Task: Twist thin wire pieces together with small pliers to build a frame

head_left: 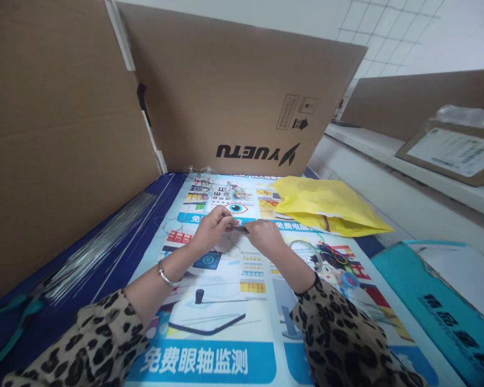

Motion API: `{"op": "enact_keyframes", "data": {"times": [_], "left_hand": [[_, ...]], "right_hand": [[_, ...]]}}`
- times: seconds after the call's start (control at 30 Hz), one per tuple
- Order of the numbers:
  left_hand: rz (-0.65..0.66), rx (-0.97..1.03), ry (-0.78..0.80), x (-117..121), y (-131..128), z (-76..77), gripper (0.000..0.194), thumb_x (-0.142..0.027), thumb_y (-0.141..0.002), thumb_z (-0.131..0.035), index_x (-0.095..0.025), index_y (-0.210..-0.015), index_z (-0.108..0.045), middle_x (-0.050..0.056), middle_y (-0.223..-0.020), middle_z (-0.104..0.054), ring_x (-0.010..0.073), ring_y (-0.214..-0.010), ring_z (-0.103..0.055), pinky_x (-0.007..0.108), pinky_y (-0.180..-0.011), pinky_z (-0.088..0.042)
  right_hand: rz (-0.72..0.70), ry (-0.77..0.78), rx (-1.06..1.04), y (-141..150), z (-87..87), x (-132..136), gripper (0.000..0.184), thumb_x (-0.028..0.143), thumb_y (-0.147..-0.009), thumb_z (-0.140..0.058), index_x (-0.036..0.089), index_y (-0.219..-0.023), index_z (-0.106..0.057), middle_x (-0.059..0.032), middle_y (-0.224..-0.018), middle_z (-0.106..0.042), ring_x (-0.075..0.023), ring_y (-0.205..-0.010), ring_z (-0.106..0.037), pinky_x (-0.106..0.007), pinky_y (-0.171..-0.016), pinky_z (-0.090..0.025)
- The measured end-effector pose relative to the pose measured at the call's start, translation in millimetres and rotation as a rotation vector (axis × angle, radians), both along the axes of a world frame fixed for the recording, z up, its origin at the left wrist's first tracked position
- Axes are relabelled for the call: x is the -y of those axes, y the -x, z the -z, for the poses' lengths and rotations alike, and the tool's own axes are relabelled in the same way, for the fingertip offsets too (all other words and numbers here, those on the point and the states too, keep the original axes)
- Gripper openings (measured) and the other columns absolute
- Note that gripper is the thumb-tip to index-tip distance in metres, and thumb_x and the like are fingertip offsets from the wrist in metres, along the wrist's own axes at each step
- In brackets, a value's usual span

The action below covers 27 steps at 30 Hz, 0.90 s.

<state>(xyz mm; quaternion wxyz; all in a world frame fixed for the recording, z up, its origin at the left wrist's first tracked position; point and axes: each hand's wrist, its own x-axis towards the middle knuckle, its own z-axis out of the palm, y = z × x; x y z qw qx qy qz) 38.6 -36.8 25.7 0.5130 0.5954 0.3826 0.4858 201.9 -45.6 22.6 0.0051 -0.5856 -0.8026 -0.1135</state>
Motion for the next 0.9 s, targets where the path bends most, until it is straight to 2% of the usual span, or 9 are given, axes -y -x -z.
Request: {"op": "enact_keyframes", "data": {"times": [0.17, 0.3, 0.4, 0.5, 0.63, 0.9], "left_hand": [[-0.011, -0.118, -0.048, -4.9, 5.5, -1.7, 0.012, -0.029, -0.070, -0.055, -0.018, -0.073, -0.059, 0.002, -0.075, -0.065, 0.0123, -0.069, -0.060, 0.022, -0.065, -0.047], [0.009, -0.134, 0.034, -10.2, 10.6, 2.0, 0.017, -0.032, -0.072, -0.051, -0.017, -0.073, -0.058, 0.003, -0.072, -0.066, 0.0137, -0.065, -0.062, 0.021, -0.058, -0.047], [-0.028, -0.157, 0.129, -12.6, 12.8, 4.9, 0.016, -0.033, -0.071, -0.051, -0.018, -0.071, -0.055, 0.003, -0.065, -0.065, 0.0136, -0.054, -0.061, 0.019, -0.046, -0.044], [-0.051, -0.196, 0.135, -13.9, 14.5, 5.4, 0.016, -0.033, -0.070, -0.051, -0.018, -0.066, -0.053, 0.000, -0.054, -0.061, 0.0116, -0.042, -0.056, 0.018, -0.040, -0.040], [-0.073, -0.279, 0.077, -14.1, 15.9, 3.5, 0.018, -0.034, -0.070, -0.049, -0.019, -0.062, -0.052, -0.003, -0.044, -0.053, 0.0083, -0.032, -0.045, 0.018, -0.034, -0.032], [-0.034, -0.282, 0.062, -8.3, 11.4, -1.8, 0.022, -0.034, -0.070, -0.047, -0.018, -0.056, -0.048, -0.006, -0.038, -0.042, 0.0058, -0.032, -0.034, 0.018, -0.036, -0.024]], "right_hand": [[0.013, -0.090, 0.011, -3.3, 3.3, -0.3, 0.014, 0.023, -0.078, -0.048, 0.020, -0.082, -0.062, -0.0063, -0.076, -0.064, -0.0170, -0.071, -0.055, -0.026, -0.060, -0.033], [-0.028, -0.149, -0.009, -7.3, 12.1, -3.4, 0.011, 0.021, -0.076, -0.050, 0.019, -0.078, -0.061, -0.0055, -0.073, -0.063, -0.0167, -0.070, -0.052, -0.028, -0.062, -0.030], [-0.061, -0.278, -0.070, -10.6, 19.6, -5.8, 0.011, 0.021, -0.075, -0.051, 0.018, -0.078, -0.061, -0.0050, -0.071, -0.062, -0.0176, -0.072, -0.049, -0.029, -0.065, -0.028], [-0.093, -0.420, -0.148, -12.0, 23.5, -6.7, 0.013, 0.020, -0.077, -0.049, 0.017, -0.080, -0.062, -0.0048, -0.069, -0.059, -0.0173, -0.073, -0.046, -0.030, -0.067, -0.026], [-0.174, -0.512, -0.168, -8.2, 20.9, -3.0, 0.017, 0.021, -0.081, -0.045, 0.018, -0.080, -0.061, -0.0041, -0.066, -0.055, -0.0166, -0.072, -0.041, -0.030, -0.068, -0.023], [-0.298, -0.609, -0.061, 1.3, 10.5, 7.1, 0.019, 0.026, -0.085, -0.042, 0.019, -0.087, -0.060, -0.0032, -0.066, -0.052, -0.0161, -0.071, -0.037, -0.033, -0.067, -0.020]]}}
